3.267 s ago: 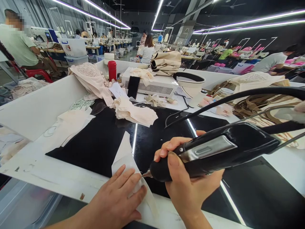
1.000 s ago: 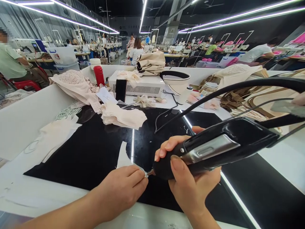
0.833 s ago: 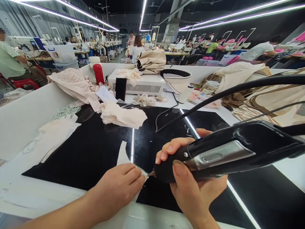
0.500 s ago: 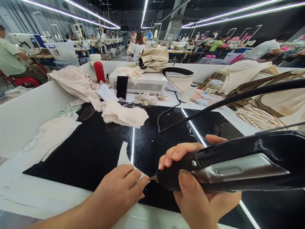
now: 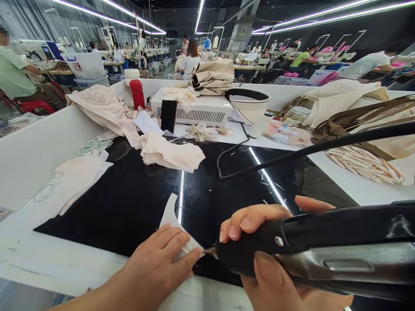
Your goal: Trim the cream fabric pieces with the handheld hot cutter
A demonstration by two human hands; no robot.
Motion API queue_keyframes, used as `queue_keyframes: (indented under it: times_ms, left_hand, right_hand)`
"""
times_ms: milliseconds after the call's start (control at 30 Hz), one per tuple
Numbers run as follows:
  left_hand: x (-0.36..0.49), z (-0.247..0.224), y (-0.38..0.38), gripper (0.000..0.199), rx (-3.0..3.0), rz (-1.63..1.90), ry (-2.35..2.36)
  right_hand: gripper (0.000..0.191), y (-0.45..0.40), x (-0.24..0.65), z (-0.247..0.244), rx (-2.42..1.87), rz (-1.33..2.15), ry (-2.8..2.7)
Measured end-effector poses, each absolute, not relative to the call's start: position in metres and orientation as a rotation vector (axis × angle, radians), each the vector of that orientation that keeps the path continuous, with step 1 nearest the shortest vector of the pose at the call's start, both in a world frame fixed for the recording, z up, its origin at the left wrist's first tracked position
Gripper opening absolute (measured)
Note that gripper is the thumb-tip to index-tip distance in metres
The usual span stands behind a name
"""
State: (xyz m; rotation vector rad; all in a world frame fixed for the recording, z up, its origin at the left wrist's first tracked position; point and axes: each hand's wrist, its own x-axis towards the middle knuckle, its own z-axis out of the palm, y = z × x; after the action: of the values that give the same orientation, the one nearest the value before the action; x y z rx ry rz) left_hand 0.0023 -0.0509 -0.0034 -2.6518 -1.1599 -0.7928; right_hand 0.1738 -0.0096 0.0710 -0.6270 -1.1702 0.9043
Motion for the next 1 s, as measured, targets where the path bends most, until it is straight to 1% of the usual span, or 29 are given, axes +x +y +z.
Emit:
queue_keyframes:
  times_ms: [267,433,567,800,1000]
  left_hand:
    - [-0.001,-0.007,-0.055,0.026,-2.685,-0.819,-1.189]
    - [-0.001,-0.005,-0.057,0.025,-2.697,-0.827,-1.186]
    - [0.003,-0.006,-0.058,0.029,-2.72,-0.807,-1.201]
    - [0.007,-0.008,-0.058,0.025,-2.651,-0.876,-1.236]
    - [0.008,-0.005,-0.061,0.026,-2.673,-0.886,-1.25]
  right_hand:
    - [0.043,0.0,0.169,0.075,-0.568,0.89,-1.153]
    - [0.046,0.006,0.163,0.072,-0.515,0.886,-1.131]
    - [0.047,0.006,0.163,0.071,-0.513,0.899,-1.14]
    - [0.045,0.004,0.165,0.071,-0.532,0.902,-1.157]
    - [0.043,0.006,0.164,0.073,-0.506,0.893,-1.148]
